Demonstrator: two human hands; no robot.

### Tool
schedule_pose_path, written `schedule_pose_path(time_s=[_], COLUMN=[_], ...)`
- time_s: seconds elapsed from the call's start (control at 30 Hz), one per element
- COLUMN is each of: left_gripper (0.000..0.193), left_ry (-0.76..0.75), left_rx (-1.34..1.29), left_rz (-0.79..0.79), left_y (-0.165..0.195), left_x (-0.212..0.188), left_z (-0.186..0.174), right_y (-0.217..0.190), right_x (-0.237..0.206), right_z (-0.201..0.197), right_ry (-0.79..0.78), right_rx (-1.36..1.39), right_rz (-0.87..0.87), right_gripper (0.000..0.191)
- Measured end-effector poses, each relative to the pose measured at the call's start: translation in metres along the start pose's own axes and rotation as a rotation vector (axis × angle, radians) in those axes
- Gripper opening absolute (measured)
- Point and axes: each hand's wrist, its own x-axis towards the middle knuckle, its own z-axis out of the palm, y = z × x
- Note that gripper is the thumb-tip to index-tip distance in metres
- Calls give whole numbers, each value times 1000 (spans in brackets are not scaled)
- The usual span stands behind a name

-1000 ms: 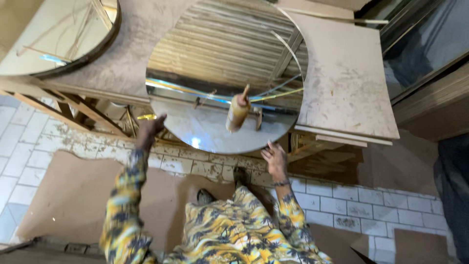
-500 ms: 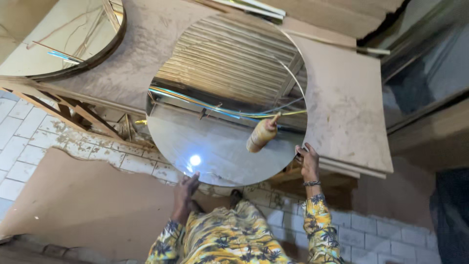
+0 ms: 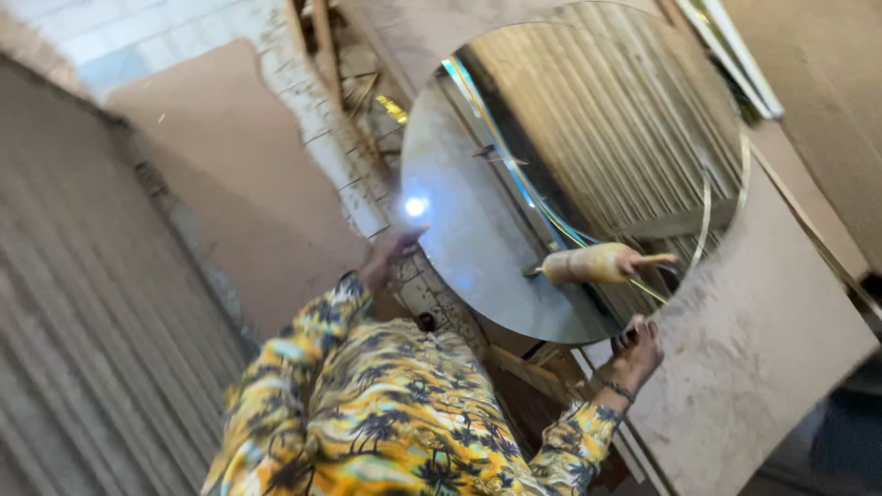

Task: The person holds a wooden mallet and taps along the edges of round mirror frames resting on a workbench, repositioning the round mirrors and leaning over them to check the edges between taps. They work on one mirror, then move to another round mirror on the bench and continue tapping its frame edge.

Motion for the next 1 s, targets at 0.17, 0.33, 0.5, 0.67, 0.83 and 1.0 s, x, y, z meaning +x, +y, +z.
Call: schedule_pose_path(time_s=[0.17, 0.33, 0.5, 0.67, 0.83, 1.0], left_gripper=[17, 27, 25, 18, 21, 28], left_ry=[9, -308, -404, -466, -520, -487], left_rx=[17, 0, 100, 313, 344, 444], left_rz=[34, 29, -37, -151, -174, 124], left_y=[57, 124, 197, 245, 247, 231], left_x=[6, 32, 74, 109, 121, 126], left_z=[-10, -3, 7, 31, 50, 38], right_y=[21, 46, 93, 140, 145, 127], right_x=[-12, -63, -159, -232, -265, -274], right_z=[-15, -22, 9, 73, 107, 103], right_ry=[-80, -15, 85, 79, 100, 117], right_rx=[153, 171, 150, 160, 147, 137], right_rz=[-8, -104, -12, -9, -37, -52], right_gripper=[61, 68, 63, 52, 41, 30])
